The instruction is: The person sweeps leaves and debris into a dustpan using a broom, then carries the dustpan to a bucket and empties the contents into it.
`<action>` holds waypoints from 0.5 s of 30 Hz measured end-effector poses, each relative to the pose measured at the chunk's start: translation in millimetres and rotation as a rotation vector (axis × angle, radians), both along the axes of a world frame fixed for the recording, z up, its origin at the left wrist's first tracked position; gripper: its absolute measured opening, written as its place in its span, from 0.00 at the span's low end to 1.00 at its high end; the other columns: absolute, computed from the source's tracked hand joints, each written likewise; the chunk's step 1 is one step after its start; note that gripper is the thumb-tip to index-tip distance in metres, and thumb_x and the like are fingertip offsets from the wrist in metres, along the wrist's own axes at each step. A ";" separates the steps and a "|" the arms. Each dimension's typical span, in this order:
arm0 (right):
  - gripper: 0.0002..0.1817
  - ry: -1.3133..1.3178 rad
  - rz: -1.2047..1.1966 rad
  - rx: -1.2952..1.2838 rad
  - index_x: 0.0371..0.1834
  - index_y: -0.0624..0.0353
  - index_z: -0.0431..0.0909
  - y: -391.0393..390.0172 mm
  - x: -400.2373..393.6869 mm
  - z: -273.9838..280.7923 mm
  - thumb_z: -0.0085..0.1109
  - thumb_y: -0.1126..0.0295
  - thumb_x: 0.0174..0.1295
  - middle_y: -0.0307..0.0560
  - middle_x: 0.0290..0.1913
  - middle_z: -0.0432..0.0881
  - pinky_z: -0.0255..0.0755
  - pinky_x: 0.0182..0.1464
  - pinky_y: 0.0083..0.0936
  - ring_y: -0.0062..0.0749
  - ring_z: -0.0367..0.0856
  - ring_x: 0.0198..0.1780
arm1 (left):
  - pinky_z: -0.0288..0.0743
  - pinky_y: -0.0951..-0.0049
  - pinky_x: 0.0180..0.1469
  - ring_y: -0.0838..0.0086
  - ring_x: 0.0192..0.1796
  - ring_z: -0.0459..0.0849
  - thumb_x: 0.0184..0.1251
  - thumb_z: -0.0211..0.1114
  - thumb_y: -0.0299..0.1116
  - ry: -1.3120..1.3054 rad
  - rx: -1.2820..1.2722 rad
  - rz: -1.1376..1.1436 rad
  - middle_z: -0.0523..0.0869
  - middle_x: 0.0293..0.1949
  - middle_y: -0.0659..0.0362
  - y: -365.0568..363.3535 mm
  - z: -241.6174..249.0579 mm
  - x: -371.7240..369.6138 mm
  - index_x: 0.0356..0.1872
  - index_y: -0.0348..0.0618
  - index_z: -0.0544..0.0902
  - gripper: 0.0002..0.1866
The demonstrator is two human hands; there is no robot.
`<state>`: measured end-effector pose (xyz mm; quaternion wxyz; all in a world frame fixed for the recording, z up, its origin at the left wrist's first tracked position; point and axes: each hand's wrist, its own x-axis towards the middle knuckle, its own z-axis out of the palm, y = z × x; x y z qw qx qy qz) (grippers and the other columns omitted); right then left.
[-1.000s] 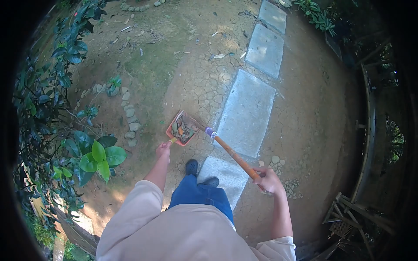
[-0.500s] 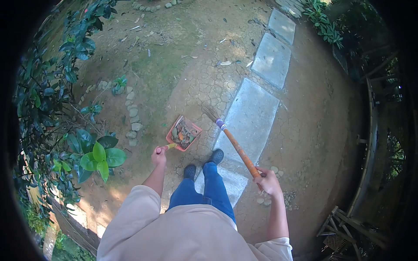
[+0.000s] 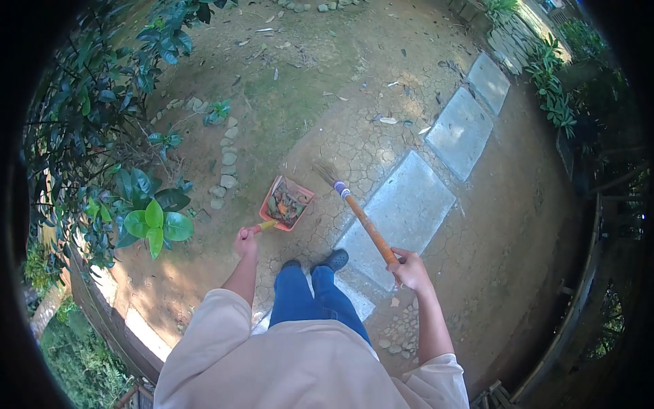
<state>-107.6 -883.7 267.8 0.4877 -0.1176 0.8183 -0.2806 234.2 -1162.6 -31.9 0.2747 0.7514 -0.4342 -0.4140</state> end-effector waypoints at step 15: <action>0.35 0.020 0.186 -0.002 0.66 0.70 0.74 -127.2 -46.4 -50.2 0.65 0.74 0.49 0.47 0.21 0.80 0.70 0.20 0.28 0.28 0.76 0.16 | 0.78 0.72 0.48 0.76 0.40 0.84 0.59 0.75 0.33 -0.019 -0.015 0.160 0.88 0.37 0.60 -25.7 -21.4 9.2 0.51 0.41 0.85 0.19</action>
